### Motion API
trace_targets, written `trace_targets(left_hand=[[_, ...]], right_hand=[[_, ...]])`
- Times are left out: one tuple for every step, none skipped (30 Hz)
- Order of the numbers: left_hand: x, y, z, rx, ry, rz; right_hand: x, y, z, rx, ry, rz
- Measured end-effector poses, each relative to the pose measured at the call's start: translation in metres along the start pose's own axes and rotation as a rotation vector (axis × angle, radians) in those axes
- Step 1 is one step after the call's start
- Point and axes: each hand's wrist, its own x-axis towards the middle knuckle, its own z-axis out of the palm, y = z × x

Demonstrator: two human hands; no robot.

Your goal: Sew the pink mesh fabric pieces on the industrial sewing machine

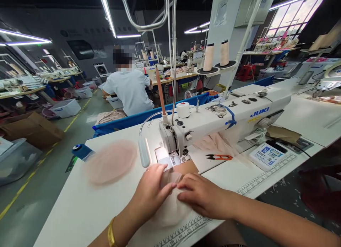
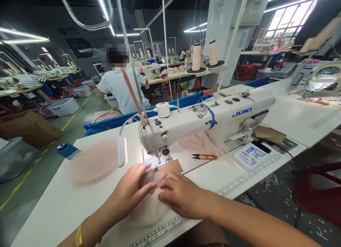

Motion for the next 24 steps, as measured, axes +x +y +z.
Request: trace_targets(left_hand=[[0.008,-0.001,0.008,-0.001,-0.078,-0.004],[0.014,-0.003,0.015,0.002,-0.131,-0.011],[0.018,-0.006,0.021,0.002,-0.152,-0.017],[0.021,-0.010,0.026,-0.011,-0.148,-0.013],[0.022,-0.015,0.029,-0.044,-0.130,-0.009],[0.023,-0.019,0.031,-0.097,-0.123,-0.011],[0.022,-0.022,0.032,-0.163,-0.127,-0.026],[0.022,-0.023,0.031,-0.242,-0.143,-0.063],[0.020,-0.023,0.030,-0.333,-0.169,-0.114],[0.019,-0.021,0.028,-0.431,-0.194,-0.170],[0.018,-0.019,0.026,-0.529,-0.215,-0.221],[0.016,-0.017,0.024,-0.615,-0.230,-0.259],[0.015,-0.015,0.023,-0.672,-0.227,-0.280],[0.014,-0.014,0.021,-0.690,-0.213,-0.291],[0.014,-0.014,0.019,-0.681,-0.188,-0.298],[0.013,-0.014,0.018,-0.656,-0.165,-0.306],[0.012,-0.016,0.017,-0.628,-0.150,-0.317],[0.012,-0.017,0.015,-0.605,-0.146,-0.328],[0.012,-0.018,0.014,-0.593,-0.153,-0.335],[0.012,-0.019,0.013,-0.589,-0.163,-0.337],[0.013,-0.019,0.013,-0.579,-0.166,-0.328],[0.014,-0.018,0.013,-0.559,-0.164,-0.304],[0.015,-0.016,0.014,-0.541,-0.149,-0.277],[0.016,-0.015,0.015,-0.529,-0.130,-0.256]], right_hand=[[-0.001,0.001,-0.003,-0.006,-0.026,-0.017],[-0.002,0.004,-0.006,-0.009,-0.050,-0.038],[-0.004,0.007,-0.010,-0.008,-0.071,-0.059],[-0.005,0.012,-0.015,-0.005,-0.088,-0.078],[-0.005,0.017,-0.019,-0.001,-0.098,-0.090],[-0.004,0.022,-0.024,0.004,-0.103,-0.092],[-0.003,0.026,-0.028,0.010,-0.102,-0.086],[0.001,0.031,-0.031,0.018,-0.096,-0.067],[0.006,0.034,-0.033,0.022,-0.083,-0.028],[0.012,0.036,-0.033,0.024,-0.062,0.033],[0.018,0.038,-0.032,0.033,-0.041,0.111],[0.025,0.038,-0.030,0.059,-0.027,0.195],[0.032,0.037,-0.026,0.110,-0.021,0.281],[0.037,0.036,-0.021,0.181,-0.021,0.361],[0.042,0.035,-0.016,0.266,-0.021,0.425],[0.045,0.033,-0.011,0.352,-0.016,0.476],[0.047,0.032,-0.007,0.421,-0.002,0.515],[0.048,0.031,-0.004,0.467,0.015,0.542],[0.048,0.030,-0.001,0.493,0.030,0.557],[0.047,0.030,0.000,0.507,0.040,0.560],[0.047,0.030,0.001,0.510,0.044,0.556],[0.045,0.030,0.002,0.503,0.046,0.550],[0.044,0.031,0.003,0.490,0.049,0.545],[0.043,0.031,0.003,0.471,0.054,0.536]])
